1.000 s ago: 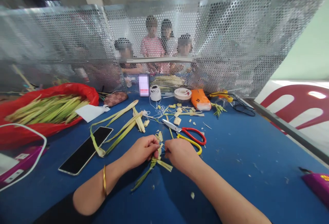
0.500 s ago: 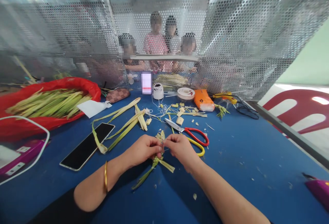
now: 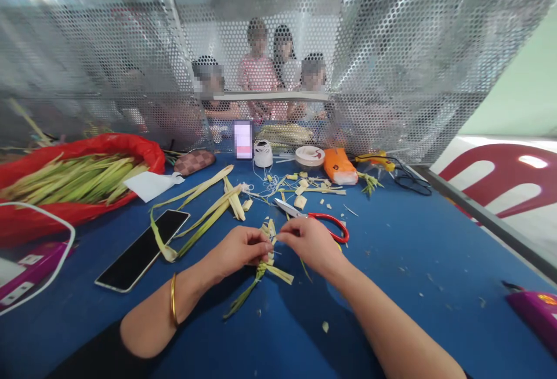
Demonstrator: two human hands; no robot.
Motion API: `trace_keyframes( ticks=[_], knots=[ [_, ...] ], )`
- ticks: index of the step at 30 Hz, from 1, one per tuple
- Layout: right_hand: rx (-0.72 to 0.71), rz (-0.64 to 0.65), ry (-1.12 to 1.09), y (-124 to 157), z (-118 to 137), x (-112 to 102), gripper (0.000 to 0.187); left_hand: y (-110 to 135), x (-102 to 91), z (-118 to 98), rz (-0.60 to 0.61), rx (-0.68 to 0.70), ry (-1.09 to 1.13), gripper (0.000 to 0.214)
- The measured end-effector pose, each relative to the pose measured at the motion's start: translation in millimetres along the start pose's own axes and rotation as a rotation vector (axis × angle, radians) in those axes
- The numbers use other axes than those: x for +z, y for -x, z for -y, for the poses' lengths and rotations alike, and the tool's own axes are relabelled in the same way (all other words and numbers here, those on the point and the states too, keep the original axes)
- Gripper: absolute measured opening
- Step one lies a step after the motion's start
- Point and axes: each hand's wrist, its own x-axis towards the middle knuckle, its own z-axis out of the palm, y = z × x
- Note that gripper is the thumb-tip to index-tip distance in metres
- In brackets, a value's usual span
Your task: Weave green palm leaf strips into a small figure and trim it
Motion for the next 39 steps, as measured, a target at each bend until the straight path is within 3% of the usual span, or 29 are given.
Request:
trace_keyframes(
  ticks=[3,8,19,22,26,31,39],
  knots=[
    [0.021,0.168,0.145,2,-3,2,0.013,-2,-1.2,1,0.009,0.013,0.015,0.019],
    [-0.034,0.095,0.19,4,1,7,0.012,-3,-2.7,2,-0.004,0.023,0.027,0.014],
    [-0.102,0.334,0.13,7,2,1,0.01,2,-4.1,-11,-0.048,-0.042,0.068,0.009],
    [-0.04,0.25,0.085,5,2,3,0.012,2,-6.0,-11,-0.011,-0.007,0.051,0.012],
    [0.069,0.05,-0.235,0,-4,16,0.012,-3,-7.6,-5,0.014,0.048,0.017,0.013],
    [-0.044,0.134,-0.232,-1,-9,29,0.017,-3,-11.0,-4,-0.018,0.179,-0.243,0.007],
    [-0.029,0.132,-0.162,0,-7,25,0.027,6,-13.6,-10,-0.122,0.515,-1.029,0.014]
  ],
)
